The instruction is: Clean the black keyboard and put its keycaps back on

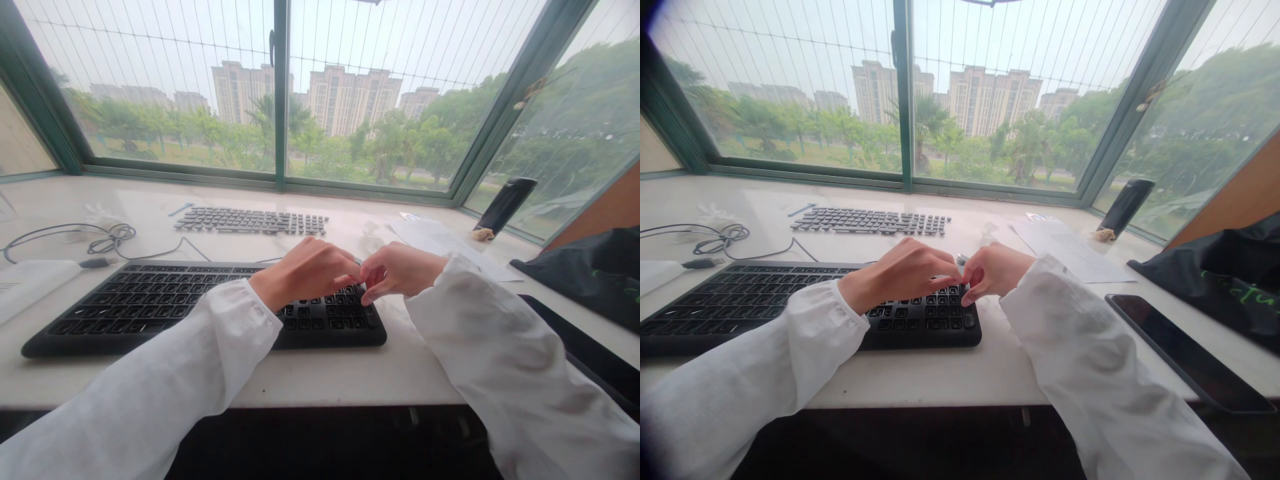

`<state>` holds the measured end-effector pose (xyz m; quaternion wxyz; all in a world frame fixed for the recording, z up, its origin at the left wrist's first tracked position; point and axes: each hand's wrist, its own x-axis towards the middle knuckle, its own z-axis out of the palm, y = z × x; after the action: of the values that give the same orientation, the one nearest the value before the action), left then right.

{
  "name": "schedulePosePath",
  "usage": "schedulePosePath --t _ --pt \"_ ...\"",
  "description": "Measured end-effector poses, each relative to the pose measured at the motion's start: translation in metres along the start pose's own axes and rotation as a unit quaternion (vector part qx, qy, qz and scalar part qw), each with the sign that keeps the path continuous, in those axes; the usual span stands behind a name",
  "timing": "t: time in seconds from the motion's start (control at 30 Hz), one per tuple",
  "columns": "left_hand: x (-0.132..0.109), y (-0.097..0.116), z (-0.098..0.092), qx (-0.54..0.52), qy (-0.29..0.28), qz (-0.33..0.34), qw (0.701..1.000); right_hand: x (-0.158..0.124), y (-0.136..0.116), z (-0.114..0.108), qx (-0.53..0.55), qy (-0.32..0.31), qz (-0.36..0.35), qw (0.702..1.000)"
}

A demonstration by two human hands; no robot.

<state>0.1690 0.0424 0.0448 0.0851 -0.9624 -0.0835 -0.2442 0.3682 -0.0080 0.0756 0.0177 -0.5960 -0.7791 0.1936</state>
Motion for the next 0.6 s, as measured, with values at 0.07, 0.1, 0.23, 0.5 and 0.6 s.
schedulePosePath --t 0.07,0.1,0.23,0.5,0.6 --pt "0.0 -0.0004 -0.0003 0.003 0.001 0.002 1.0 0.0 0.0003 0.0003 0.0 -0.003 0.001 1.0" --pt "0.0001 -0.0005 -0.0006 0.006 -0.001 0.003 1.0 -0.0004 0.0004 0.0004 -0.003 -0.002 0.003 1.0" --pt "0.0005 -0.0004 -0.0018 0.011 -0.003 0.005 1.0 -0.0038 0.0001 0.0001 -0.018 0.01 0.004 1.0" --pt "0.001 -0.0004 -0.0029 0.006 0.001 0.008 1.0 -0.0073 -0.0022 -0.0032 -0.029 0.013 -0.001 0.999" --pt "0.0017 0.0002 -0.0043 0.007 -0.012 0.007 1.0 -0.0073 -0.0027 -0.003 -0.031 0.008 -0.001 0.999"
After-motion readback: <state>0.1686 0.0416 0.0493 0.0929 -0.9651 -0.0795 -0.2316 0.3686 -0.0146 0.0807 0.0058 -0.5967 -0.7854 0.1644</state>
